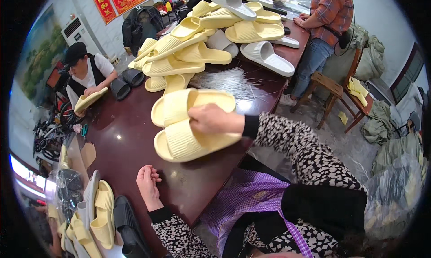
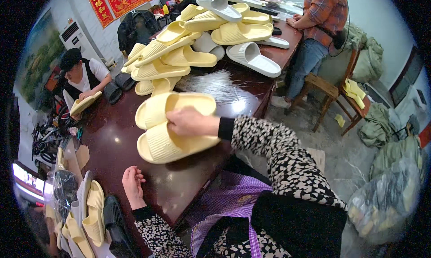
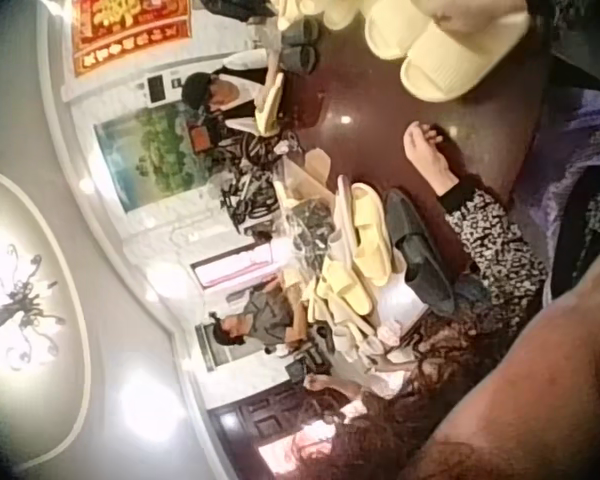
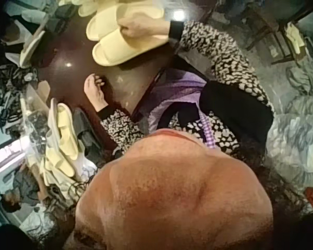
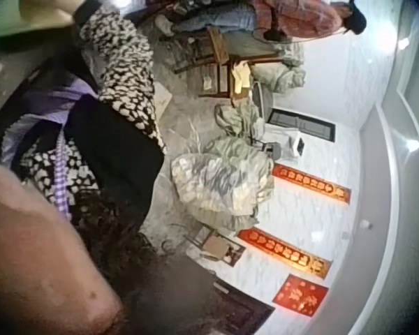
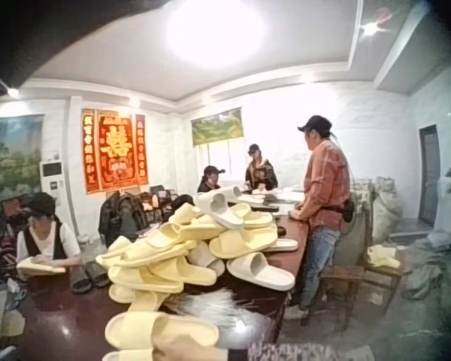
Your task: The person pairs and secures slide sandals by threading plastic fasteners through the straps of the slides by hand.
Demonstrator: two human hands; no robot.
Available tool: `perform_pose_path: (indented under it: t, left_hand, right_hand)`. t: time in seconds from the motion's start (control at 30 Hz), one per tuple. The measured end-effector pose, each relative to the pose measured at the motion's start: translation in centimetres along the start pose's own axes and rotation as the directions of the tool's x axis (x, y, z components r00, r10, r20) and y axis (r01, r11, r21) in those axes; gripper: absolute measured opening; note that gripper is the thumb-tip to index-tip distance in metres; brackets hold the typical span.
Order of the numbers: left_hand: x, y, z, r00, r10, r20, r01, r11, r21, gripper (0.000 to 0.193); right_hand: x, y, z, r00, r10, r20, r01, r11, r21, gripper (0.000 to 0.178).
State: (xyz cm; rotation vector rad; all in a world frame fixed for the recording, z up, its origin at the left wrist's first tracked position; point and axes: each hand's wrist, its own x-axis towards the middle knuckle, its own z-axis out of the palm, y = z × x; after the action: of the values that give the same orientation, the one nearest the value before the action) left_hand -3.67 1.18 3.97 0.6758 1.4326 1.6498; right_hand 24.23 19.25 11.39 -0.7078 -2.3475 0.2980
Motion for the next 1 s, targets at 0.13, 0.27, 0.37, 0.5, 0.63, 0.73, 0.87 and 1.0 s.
perform_pose_path:
  t: [0.13, 0.27, 0.37, 0.5, 0.63, 0.73, 0.87, 1.0]
  left_hand:
    - [0.2, -0.1, -0.2, 1.0, -0.01, -0.025, 0.01, 1.0, 0.014, 0.014]
    - [-0.2, 0.6, 0.2, 0.999, -0.024, -0.022, 0.024, 1.0, 0.016, 0.015]
    - [-0.4, 1.3, 1.0, 0.999, 0.001, -0.037, 0.001, 0.999, 0.042, 0.017]
    - [-1.0, 1.5, 1.1, 0.999, 0.033, -0.036, -0.03, 0.997, 0.066, 0.018]
    - [-1.0, 1.3, 0.5, 0.995, 0.05, -0.086, -0.041, 0.994, 0.099, 0.019]
    - [-0.7, 1.1, 0.4, 0.984, 0.052, -0.17, -0.03, 0.991, 0.131, 0.019]
    - [-2.5, 1.6, -0.1, 0.807, 0.481, -0.342, -0.251, 0.804, 0.538, 0.015]
    - [-10.1, 2.5, -2.3, 0.538, 0.827, -0.165, -0.279, 0.359, 0.891, 0.009]
  right_hand:
    - [8.5, 4.5, -7.1, 0.945, -0.156, 0.287, 0.273, 0.86, -0.432, 0.009]
    - [16.2, 8.3, -12.9, 0.956, -0.192, 0.221, 0.29, 0.726, -0.623, 0.013]
    - [17.1, 11.5, -15.4, 0.98, -0.19, 0.057, 0.179, 0.723, -0.667, 0.019]
    - [15.2, 14.2, -15.1, 0.982, -0.071, -0.176, -0.04, 0.829, -0.558, 0.027]
    - [8.8, 13.3, -9.3, 0.953, 0.015, -0.302, -0.044, 0.995, -0.089, 0.03]
    - [4.1, 10.2, -3.2, 0.954, 0.166, -0.25, -0.105, 0.965, 0.239, 0.028]
    - [3.4, 4.6, 2.9, 0.991, 0.001, -0.132, 0.055, 0.903, 0.426, 0.03]
    - [4.0, 1.9, 4.9, 0.993, -0.09, -0.07, 0.112, 0.874, 0.472, 0.028]
